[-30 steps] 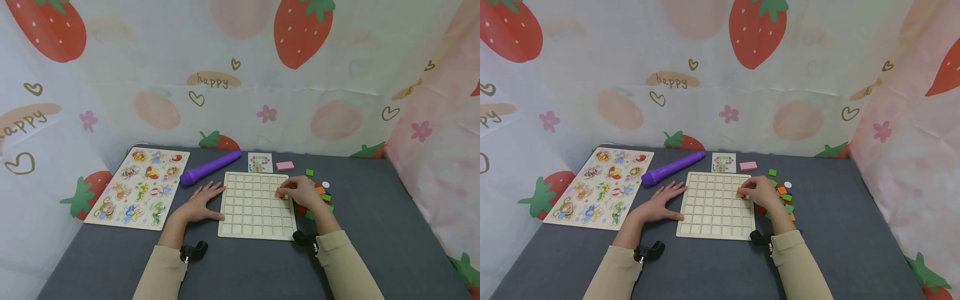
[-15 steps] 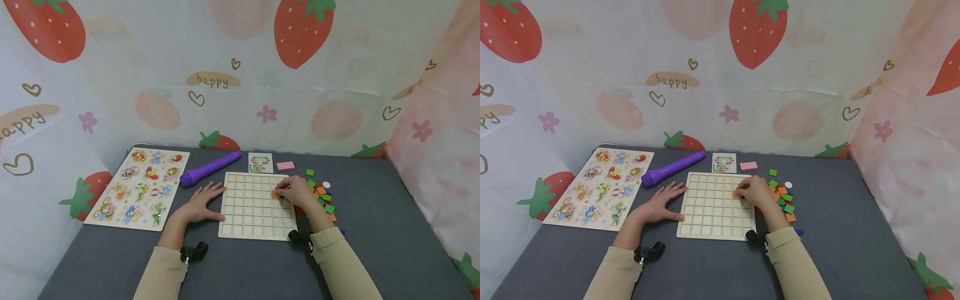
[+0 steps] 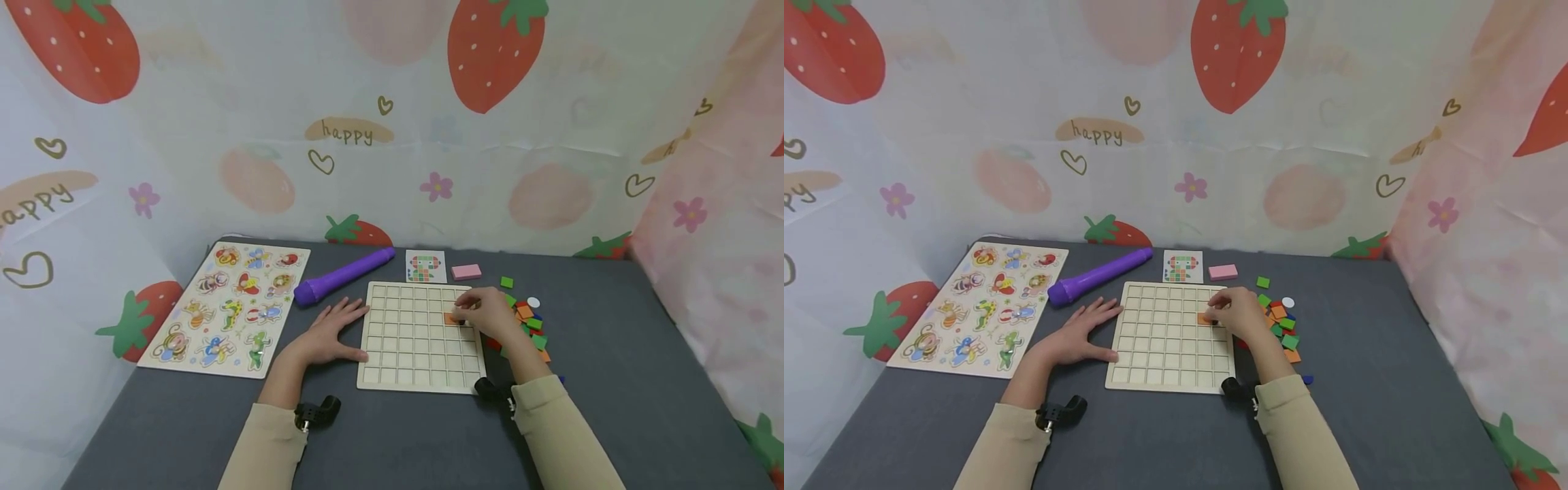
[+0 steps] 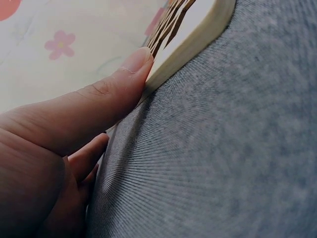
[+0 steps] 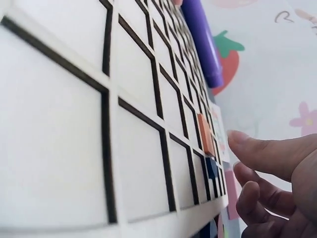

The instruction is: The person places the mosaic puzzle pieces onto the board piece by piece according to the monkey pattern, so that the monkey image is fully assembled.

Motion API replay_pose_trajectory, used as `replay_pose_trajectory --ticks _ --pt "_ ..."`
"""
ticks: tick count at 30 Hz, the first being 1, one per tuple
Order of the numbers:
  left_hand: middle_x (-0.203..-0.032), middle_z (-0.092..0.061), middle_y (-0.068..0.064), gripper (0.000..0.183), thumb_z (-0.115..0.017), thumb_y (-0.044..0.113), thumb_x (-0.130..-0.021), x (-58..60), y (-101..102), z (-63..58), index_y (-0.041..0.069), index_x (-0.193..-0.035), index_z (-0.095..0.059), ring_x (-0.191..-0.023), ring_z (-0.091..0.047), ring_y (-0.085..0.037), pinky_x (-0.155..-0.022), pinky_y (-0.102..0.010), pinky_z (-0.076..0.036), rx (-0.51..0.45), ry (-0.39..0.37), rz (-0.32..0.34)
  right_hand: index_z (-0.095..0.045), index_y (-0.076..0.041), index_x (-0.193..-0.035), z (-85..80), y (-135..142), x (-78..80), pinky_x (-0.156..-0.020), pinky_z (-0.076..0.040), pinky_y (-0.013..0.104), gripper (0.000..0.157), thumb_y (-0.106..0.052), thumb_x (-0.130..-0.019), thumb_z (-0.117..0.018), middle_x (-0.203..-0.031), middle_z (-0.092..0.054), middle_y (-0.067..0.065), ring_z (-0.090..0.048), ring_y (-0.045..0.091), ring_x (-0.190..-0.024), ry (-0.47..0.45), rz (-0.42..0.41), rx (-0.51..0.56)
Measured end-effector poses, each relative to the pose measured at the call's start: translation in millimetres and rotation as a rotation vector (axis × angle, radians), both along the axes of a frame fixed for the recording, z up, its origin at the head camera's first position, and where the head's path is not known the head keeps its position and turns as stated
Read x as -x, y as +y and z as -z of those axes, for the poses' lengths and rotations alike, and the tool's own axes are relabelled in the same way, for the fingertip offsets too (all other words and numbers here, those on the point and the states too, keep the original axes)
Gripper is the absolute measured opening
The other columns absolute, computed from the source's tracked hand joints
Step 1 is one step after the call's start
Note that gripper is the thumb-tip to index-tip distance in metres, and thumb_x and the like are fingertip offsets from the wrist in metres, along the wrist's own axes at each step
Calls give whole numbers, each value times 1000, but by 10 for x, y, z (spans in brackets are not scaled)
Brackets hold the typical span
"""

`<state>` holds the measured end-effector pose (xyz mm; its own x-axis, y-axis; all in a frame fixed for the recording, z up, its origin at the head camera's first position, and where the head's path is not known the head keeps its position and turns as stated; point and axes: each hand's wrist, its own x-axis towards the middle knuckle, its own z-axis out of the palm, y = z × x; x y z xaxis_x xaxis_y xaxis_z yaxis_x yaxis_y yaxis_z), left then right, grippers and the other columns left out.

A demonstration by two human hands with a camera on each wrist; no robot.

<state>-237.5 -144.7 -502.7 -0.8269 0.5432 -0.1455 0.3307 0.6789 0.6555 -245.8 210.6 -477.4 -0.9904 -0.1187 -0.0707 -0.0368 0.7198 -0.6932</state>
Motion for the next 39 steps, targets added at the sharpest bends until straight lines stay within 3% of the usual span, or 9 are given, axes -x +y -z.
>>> replay_pose_trajectory --ticks 13,28,39 --pt "-169 -19 -6 99 -82 51 -80 12 -3 28 21 -160 -33 -158 -2 -32 -127 -56 0 11 8 -3 -74 -8 -114 -117 401 -164 -72 -58 38 26 -24 -94 -74 -107 -71 13 -67 27 -92 36 109 -22" --pt "-169 -20 -7 99 -83 50 -79 3 15 0 20 -160 -34 -158 -3 -33 -126 -57 0 -8 1 -6 -71 -5 -119 -84 816 -271 -82 -58 49 31 -25 -96 -71 -117 -69 19 -64 36 -106 15 157 -18" --pt "-169 -20 -7 99 -83 51 -79 7 4 33 20 -160 -33 -158 -3 -33 -126 -57 0 -1 7 -6 -71 -4 -118 -72 1013 -357 -78 -59 43 31 -26 -96 -72 -114 -71 18 -68 35 -104 13 171 -31"
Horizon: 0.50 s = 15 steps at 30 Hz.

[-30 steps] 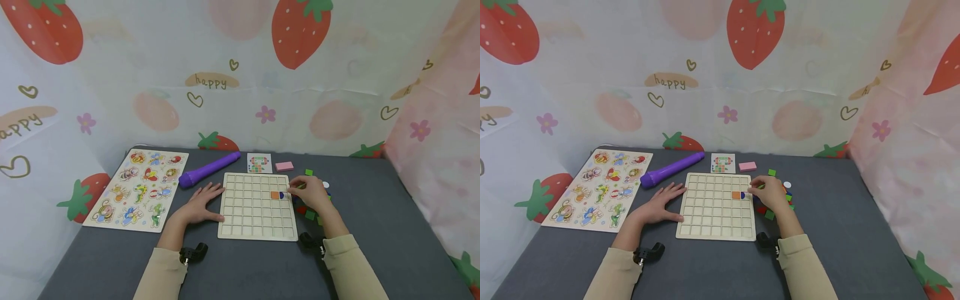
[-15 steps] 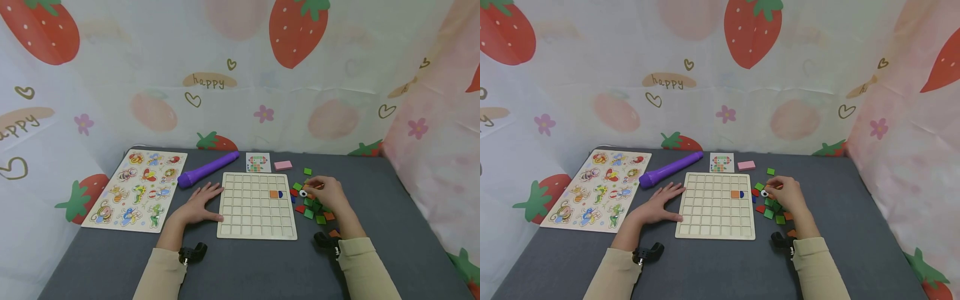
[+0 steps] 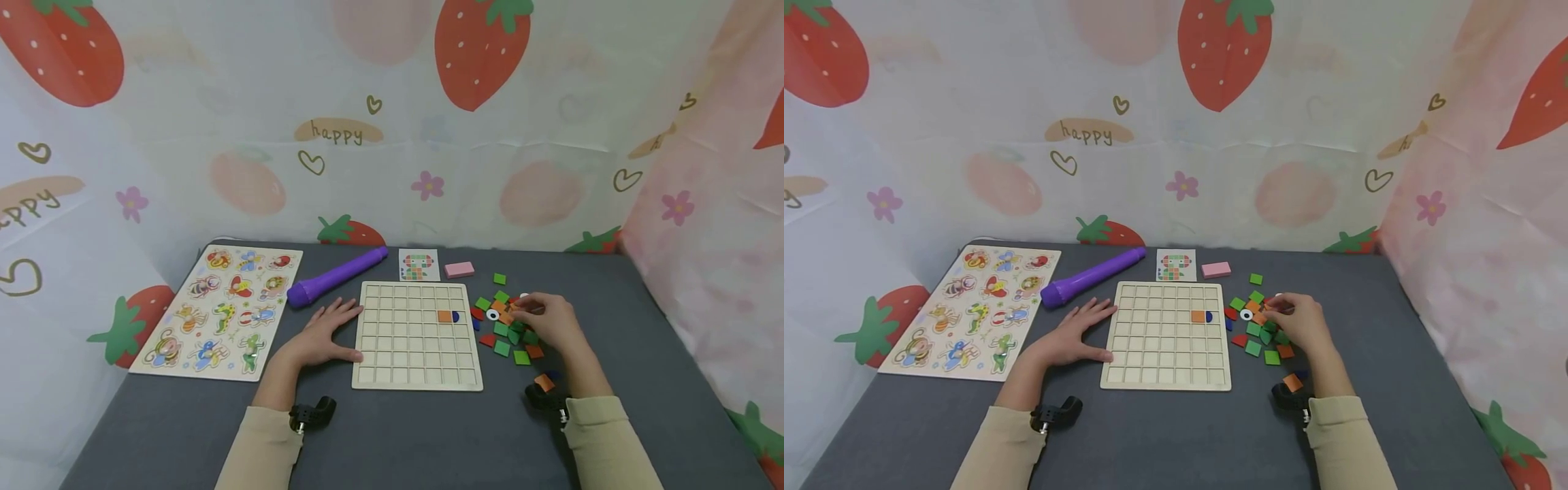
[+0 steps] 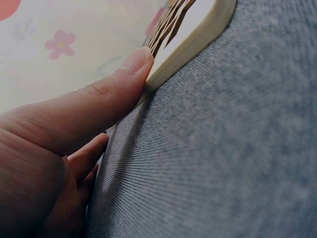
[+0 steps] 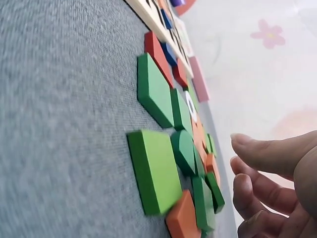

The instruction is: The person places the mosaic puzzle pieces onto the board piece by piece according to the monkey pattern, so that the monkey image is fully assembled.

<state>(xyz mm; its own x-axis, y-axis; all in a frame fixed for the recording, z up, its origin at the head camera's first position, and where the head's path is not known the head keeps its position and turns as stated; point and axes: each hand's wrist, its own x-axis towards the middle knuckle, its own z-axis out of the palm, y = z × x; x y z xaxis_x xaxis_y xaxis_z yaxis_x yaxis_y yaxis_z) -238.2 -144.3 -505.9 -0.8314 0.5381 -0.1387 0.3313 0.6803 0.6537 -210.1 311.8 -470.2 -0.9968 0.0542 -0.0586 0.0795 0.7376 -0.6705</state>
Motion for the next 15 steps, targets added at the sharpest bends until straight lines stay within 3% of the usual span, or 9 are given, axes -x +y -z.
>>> replay_pose_trajectory --ticks 8,15 --pt "-169 -20 -7 99 -83 49 -79 -18 11 -29 20 -160 -33 -158 -3 -34 -126 -57 1 -5 -10 -1 -72 -5 -117 27 121 -56 -81 -57 46 30 -25 -95 -72 -110 -72 16 -68 34 -104 1 14 -19" --pt "-169 -20 -8 99 -83 49 -79 -8 7 -19 19 -160 -34 -158 -3 -35 -126 -57 0 -8 -1 3 -73 -3 -110 45 237 -141 -72 -51 36 28 -26 -94 -73 -99 -72 13 -64 28 -94 -44 18 -48"
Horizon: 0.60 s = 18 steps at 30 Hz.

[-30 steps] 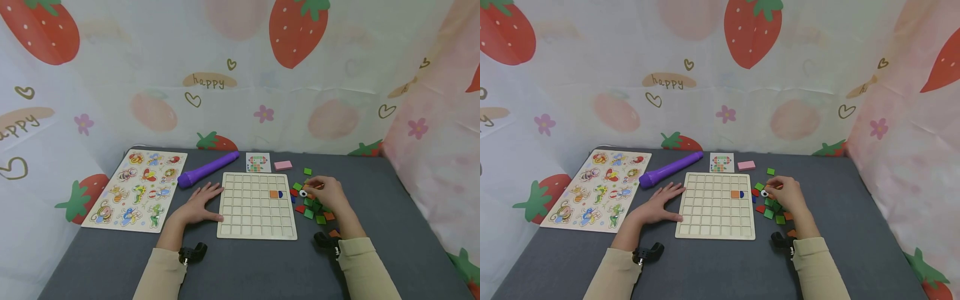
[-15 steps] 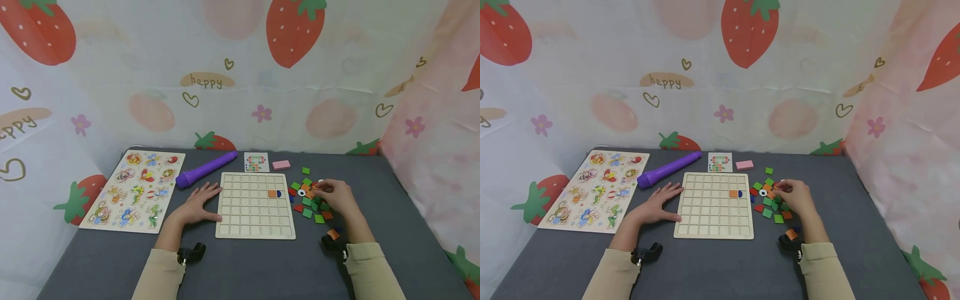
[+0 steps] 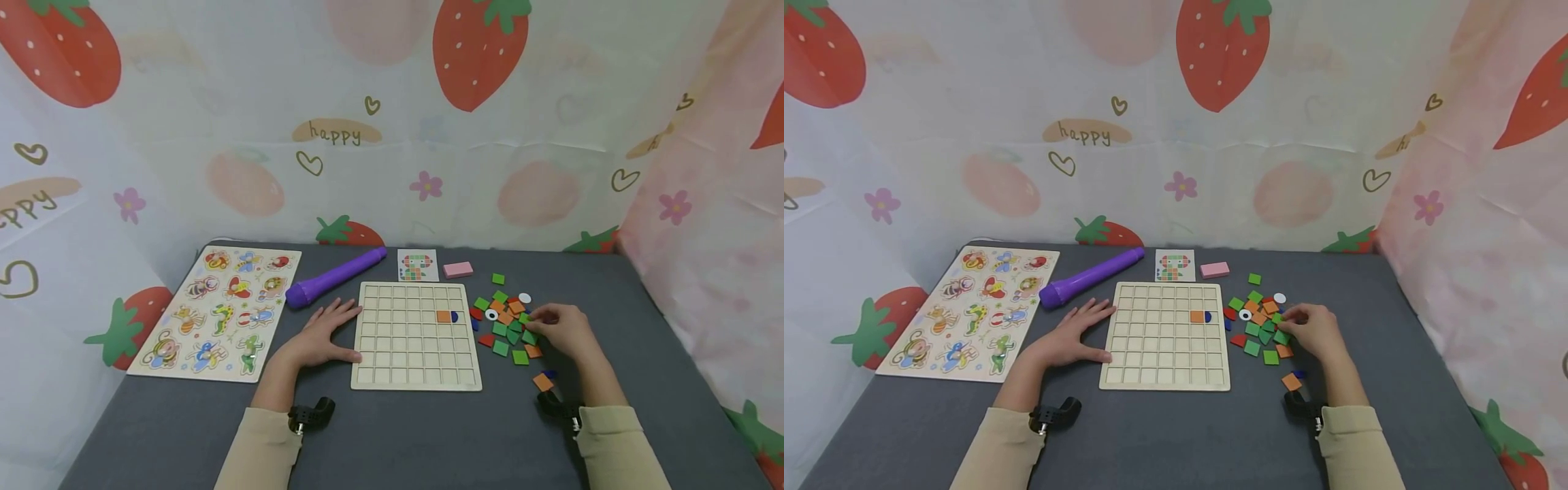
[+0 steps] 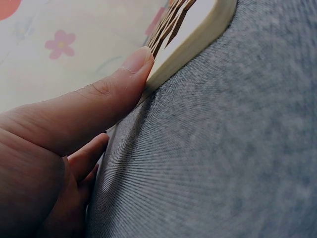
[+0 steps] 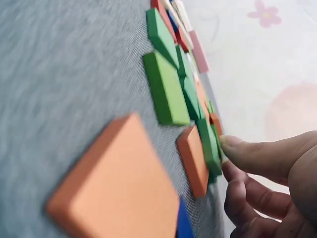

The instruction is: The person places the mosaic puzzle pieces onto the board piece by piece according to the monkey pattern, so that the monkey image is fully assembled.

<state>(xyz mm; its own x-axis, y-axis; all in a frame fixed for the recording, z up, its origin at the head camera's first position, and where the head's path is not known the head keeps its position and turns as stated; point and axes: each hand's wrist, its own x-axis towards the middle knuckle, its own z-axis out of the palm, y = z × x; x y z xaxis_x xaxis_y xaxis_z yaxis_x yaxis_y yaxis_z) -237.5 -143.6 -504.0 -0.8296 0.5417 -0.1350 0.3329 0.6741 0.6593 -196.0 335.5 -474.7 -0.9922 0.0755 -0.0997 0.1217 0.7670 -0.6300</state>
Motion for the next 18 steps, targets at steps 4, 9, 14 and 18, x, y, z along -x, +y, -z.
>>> replay_pose_trajectory --ticks 4,9,14,18 --pt "-169 -20 -8 99 -83 49 -79 0 0 0 19 -160 -34 -158 -3 -34 -126 -57 0 3 2 1 -71 -1 -107 13 37 -26 -70 -51 36 32 -29 -93 -74 -97 -71 14 -63 27 -89 -29 12 -21" --pt "-169 -21 -8 99 -83 50 -79 4 2 6 19 -159 -34 -158 -4 -34 -127 -56 0 9 6 -2 -69 1 -105 33 35 -18 -71 -53 42 42 -38 -92 -73 -97 -68 16 -62 28 -86 -70 41 -49" --pt "-169 -21 -7 98 -82 52 -80 14 -10 27 21 -160 -34 -158 -3 -33 -126 -56 0 19 12 -1 -70 -2 -100 18 -13 -5 -69 -52 42 35 -36 -94 -71 -97 -70 17 -62 30 -85 -70 49 -132" --pt "-169 -20 -6 98 -81 52 -80 18 -13 24 21 -160 -33 -158 -3 -33 -127 -56 0 21 11 2 -70 -2 -101 -12 -29 -3 -69 -51 42 29 -31 -97 -69 -97 -70 17 -62 30 -84 -67 -9 -153"
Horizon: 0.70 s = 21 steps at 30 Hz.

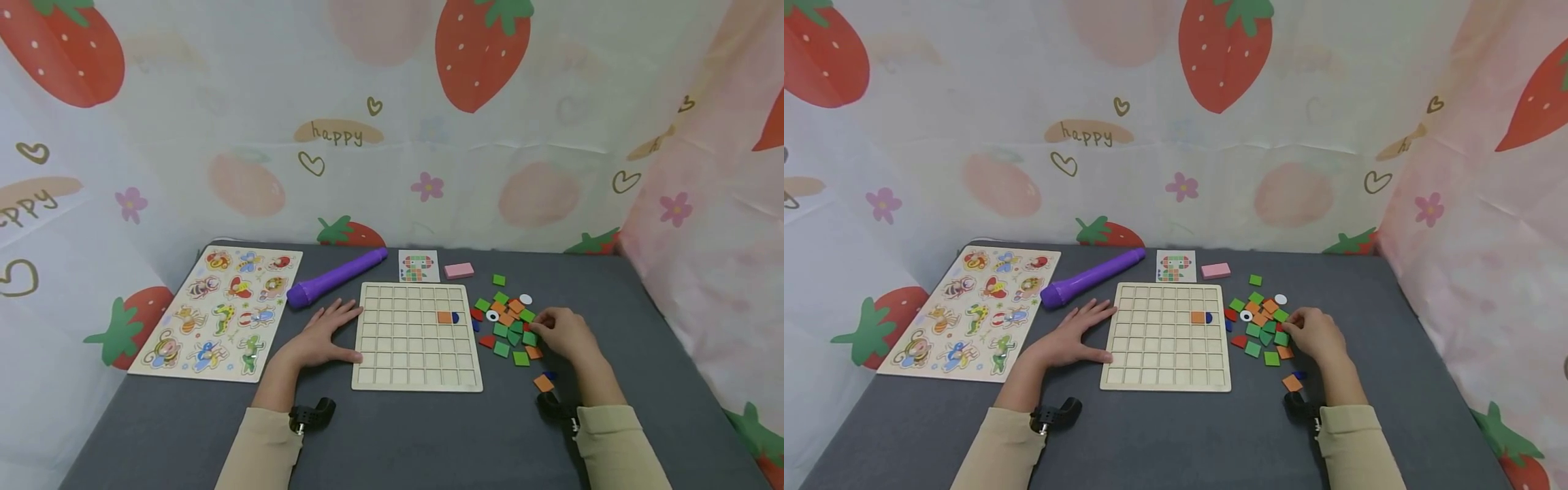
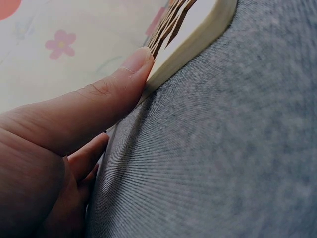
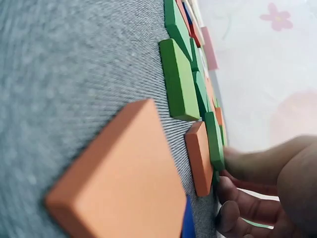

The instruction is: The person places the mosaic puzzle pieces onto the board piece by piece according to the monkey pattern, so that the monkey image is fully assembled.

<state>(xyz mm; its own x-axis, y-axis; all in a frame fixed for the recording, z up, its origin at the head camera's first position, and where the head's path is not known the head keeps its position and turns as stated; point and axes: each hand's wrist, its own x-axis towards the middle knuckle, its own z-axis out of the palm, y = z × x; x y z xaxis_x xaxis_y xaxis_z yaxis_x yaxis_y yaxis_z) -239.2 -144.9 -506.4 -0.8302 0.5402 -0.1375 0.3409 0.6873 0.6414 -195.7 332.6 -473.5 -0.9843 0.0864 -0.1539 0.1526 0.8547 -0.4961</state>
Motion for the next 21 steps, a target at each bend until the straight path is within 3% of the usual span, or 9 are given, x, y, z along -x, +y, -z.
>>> replay_pose_trajectory --ticks 11,21 --pt "-169 -20 -7 98 -81 52 -80 1 6 -7 20 -160 -33 -158 -3 -33 -127 -56 0 -1 -8 3 -68 1 -104 17 4 -13 -68 -53 41 37 -34 -93 -73 -99 -69 17 -62 28 -85 -18 -28 66" --pt "-169 -21 -7 98 -82 51 -80 -9 8 -11 21 -160 -34 -158 -3 -33 -126 -57 0 0 -4 -1 -63 0 -98 15 34 6 -65 -46 34 27 -25 -95 -72 -91 -64 12 -56 25 -81 -37 -28 118"
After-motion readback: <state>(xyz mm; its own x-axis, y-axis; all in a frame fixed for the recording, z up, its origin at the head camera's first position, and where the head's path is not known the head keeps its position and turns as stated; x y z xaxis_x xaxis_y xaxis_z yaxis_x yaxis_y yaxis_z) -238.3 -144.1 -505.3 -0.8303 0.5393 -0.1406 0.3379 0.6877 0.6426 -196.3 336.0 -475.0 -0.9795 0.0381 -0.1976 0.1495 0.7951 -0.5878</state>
